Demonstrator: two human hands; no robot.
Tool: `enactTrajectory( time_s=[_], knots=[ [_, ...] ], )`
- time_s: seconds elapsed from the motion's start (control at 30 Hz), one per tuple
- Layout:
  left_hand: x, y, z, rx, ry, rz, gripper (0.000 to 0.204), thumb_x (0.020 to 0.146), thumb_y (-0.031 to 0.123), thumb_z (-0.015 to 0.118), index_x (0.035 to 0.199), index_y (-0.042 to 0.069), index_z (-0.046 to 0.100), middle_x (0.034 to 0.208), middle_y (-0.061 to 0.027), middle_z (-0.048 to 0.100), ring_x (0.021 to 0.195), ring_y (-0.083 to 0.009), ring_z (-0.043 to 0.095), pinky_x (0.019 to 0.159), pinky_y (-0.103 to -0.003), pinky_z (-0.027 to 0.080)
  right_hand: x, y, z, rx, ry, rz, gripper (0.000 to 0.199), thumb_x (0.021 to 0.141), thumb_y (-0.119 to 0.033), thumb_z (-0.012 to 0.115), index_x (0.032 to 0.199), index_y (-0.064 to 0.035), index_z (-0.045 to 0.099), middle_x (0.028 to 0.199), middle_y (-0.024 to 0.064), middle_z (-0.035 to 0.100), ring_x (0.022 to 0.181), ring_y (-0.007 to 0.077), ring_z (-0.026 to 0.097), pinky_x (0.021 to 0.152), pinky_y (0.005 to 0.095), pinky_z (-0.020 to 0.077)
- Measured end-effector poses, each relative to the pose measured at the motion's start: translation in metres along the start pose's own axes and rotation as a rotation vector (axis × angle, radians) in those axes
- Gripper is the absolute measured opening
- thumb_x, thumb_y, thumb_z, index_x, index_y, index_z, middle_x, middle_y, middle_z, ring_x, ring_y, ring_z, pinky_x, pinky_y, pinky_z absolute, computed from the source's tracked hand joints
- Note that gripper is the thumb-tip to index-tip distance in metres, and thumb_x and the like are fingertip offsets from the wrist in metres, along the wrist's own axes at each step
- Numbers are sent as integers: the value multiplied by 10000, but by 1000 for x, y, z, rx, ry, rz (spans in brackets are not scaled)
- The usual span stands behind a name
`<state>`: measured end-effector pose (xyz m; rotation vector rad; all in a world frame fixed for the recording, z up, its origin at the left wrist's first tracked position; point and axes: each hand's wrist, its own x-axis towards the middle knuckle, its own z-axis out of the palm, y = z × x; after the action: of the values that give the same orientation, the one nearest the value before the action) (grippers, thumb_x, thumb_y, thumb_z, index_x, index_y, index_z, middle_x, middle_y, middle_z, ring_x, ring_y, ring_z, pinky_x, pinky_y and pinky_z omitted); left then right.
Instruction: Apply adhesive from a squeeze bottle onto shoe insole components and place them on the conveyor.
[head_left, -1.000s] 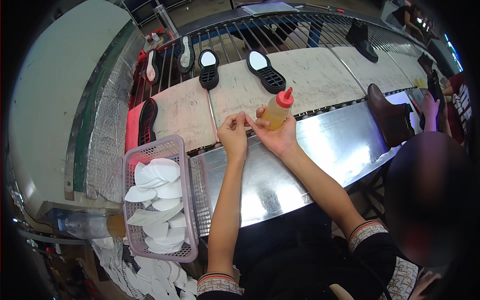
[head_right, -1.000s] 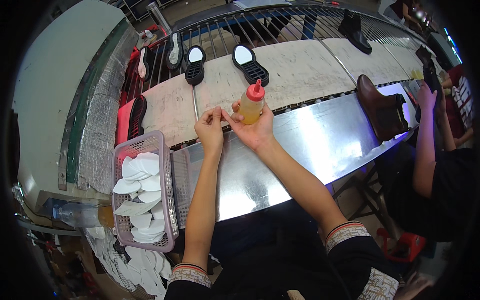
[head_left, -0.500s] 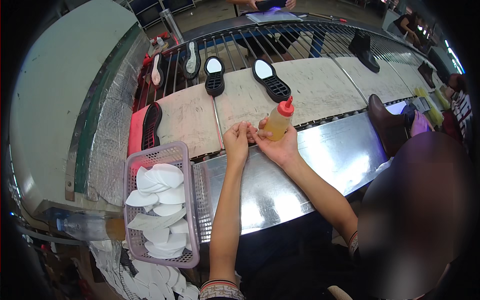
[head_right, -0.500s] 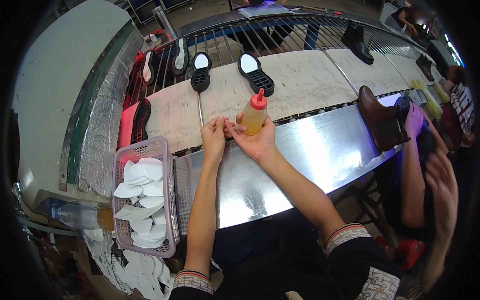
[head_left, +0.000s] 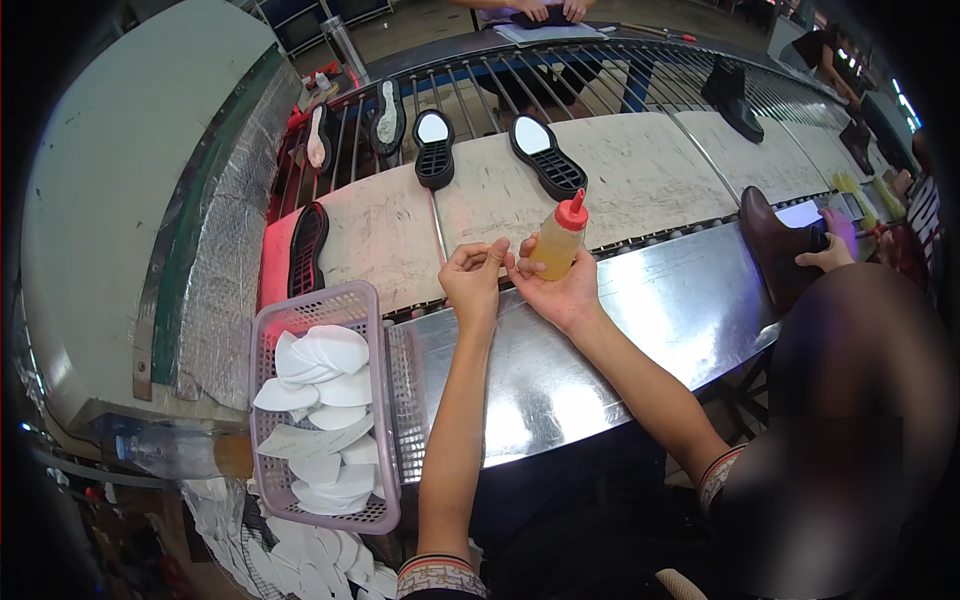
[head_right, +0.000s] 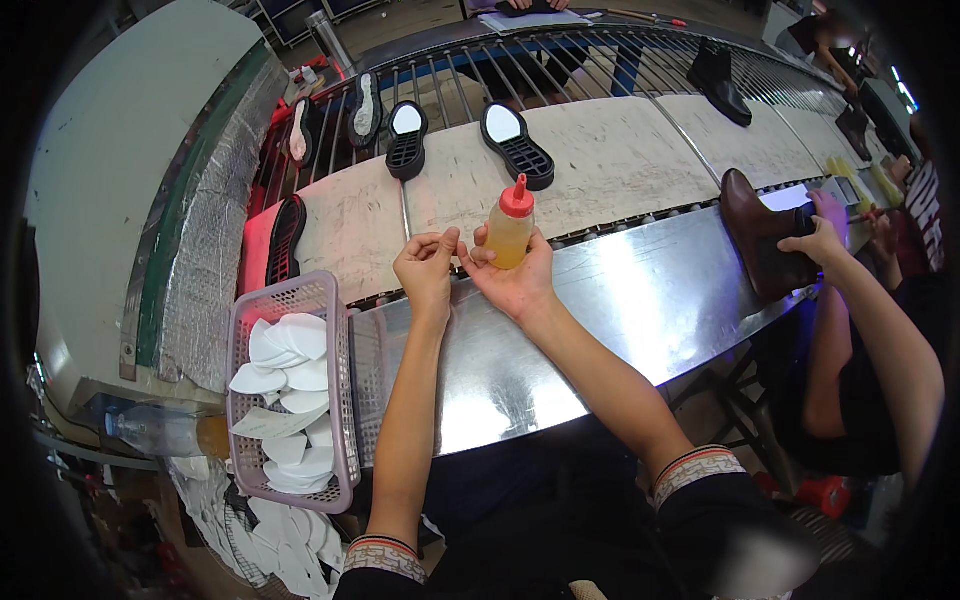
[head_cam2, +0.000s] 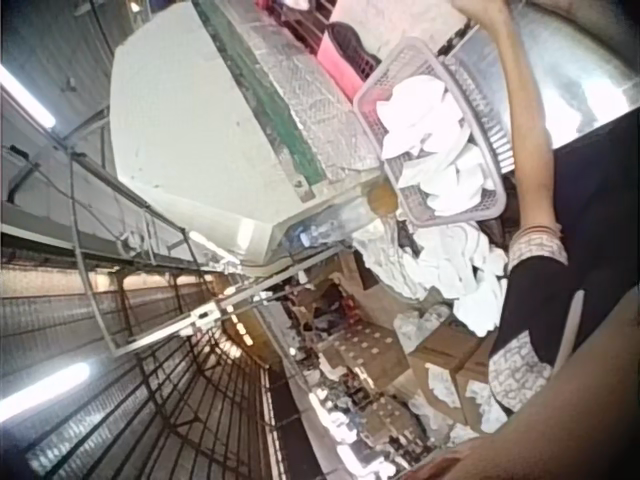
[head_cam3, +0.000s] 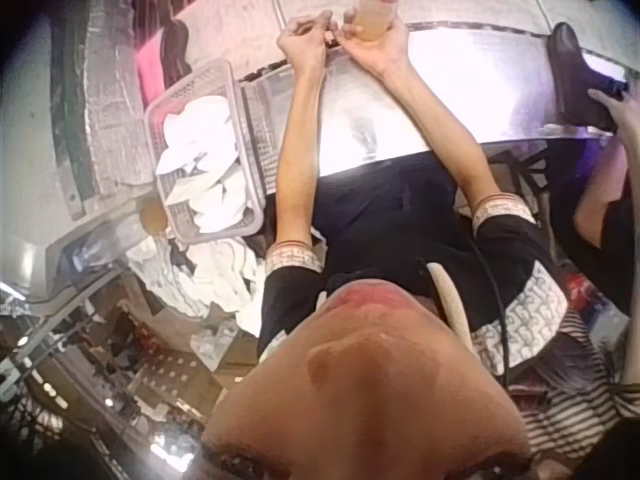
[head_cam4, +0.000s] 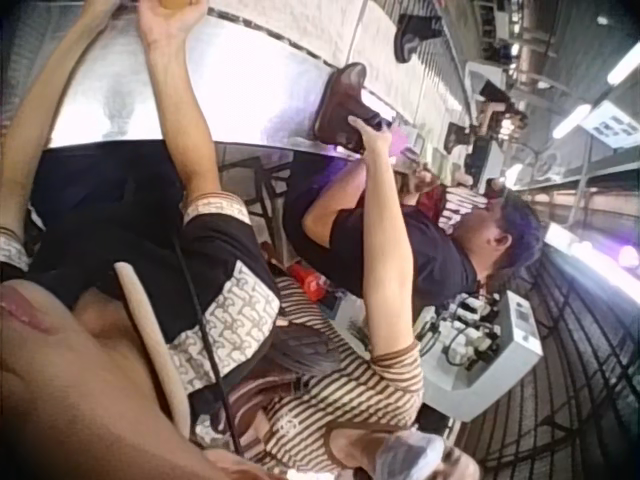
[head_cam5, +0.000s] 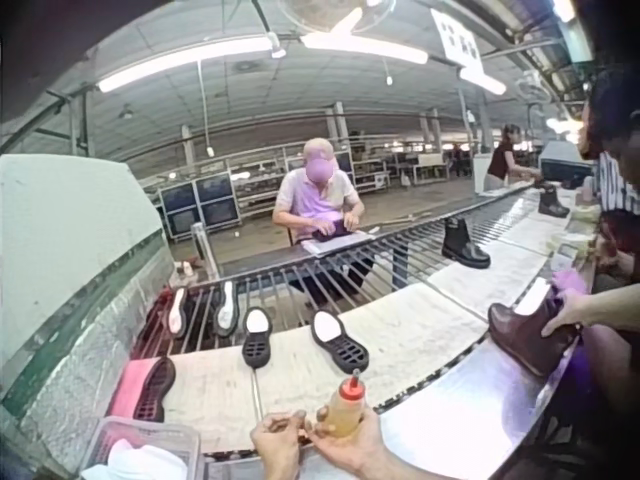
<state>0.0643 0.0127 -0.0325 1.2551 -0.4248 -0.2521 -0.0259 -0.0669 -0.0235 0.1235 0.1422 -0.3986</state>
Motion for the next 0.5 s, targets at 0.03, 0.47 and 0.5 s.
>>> enactTrajectory(
  time_s=[0.03,0.47,0.5],
  knots=[
    [-1,0,2,0,-5,1,218,765,173,770,759,14,621,667,-10,617,581,-53,539,531,-185,406,0,-2,-1,-4,3,-2,312,872,-265,373,947,0,520,841,97,538,583,147,412,914,368,414],
    [8,-21,-7,-39,-15,-9,199,760,96,757,744,62,561,679,-4,585,592,-67,526,549,-192,397,0,-2,-4,-32,57,-59,347,874,-319,362,947,-25,531,827,94,563,579,161,422,856,376,407],
    [11,-25,-10,-32,-36,-9,178,754,51,739,761,60,562,710,-21,595,606,-84,541,559,-207,419,4,-3,-9,-32,46,-67,351,875,-324,358,944,-27,531,817,96,564,577,165,422,841,377,407]
  ],
)
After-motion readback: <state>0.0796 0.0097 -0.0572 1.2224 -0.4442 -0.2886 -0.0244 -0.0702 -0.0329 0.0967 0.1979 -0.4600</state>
